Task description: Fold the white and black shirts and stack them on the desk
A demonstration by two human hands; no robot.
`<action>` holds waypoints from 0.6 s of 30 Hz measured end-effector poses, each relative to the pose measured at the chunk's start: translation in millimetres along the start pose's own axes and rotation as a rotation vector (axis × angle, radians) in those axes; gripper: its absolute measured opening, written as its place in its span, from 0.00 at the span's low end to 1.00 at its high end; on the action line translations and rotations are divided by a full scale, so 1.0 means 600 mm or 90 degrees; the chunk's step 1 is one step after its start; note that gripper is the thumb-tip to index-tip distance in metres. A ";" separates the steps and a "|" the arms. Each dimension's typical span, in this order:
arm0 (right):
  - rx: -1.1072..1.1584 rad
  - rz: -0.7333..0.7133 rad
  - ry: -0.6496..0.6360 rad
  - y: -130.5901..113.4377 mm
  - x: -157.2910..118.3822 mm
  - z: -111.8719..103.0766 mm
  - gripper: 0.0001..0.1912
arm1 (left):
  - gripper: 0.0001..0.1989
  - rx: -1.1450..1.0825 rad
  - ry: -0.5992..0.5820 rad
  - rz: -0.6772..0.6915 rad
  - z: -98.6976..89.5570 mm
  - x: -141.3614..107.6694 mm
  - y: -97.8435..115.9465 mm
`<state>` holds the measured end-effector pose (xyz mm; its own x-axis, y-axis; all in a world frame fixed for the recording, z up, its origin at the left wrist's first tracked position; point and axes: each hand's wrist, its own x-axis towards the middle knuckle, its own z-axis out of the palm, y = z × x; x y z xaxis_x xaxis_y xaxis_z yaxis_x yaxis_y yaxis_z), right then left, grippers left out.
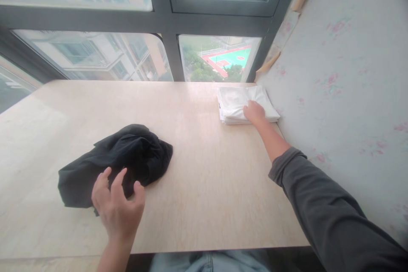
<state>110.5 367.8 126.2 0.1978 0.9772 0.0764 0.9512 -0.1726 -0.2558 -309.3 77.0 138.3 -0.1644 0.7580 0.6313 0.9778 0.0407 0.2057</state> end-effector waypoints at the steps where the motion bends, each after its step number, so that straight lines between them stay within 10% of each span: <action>1: -0.017 0.004 -0.004 -0.002 -0.001 0.000 0.22 | 0.27 -0.013 0.006 0.000 -0.002 -0.005 -0.001; 8: -0.090 -0.006 -0.007 -0.013 -0.018 -0.026 0.20 | 0.20 -0.195 -0.016 0.045 0.004 -0.056 0.058; 18: 0.040 -0.153 -0.001 -0.050 -0.159 -0.132 0.14 | 0.12 -0.375 -0.280 0.021 0.045 -0.131 0.139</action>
<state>81.9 269.8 202.9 -0.0335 0.9895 0.1407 0.9543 0.0736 -0.2897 -211.1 38.4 85.9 0.0525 0.9487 0.3119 0.7291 -0.2498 0.6372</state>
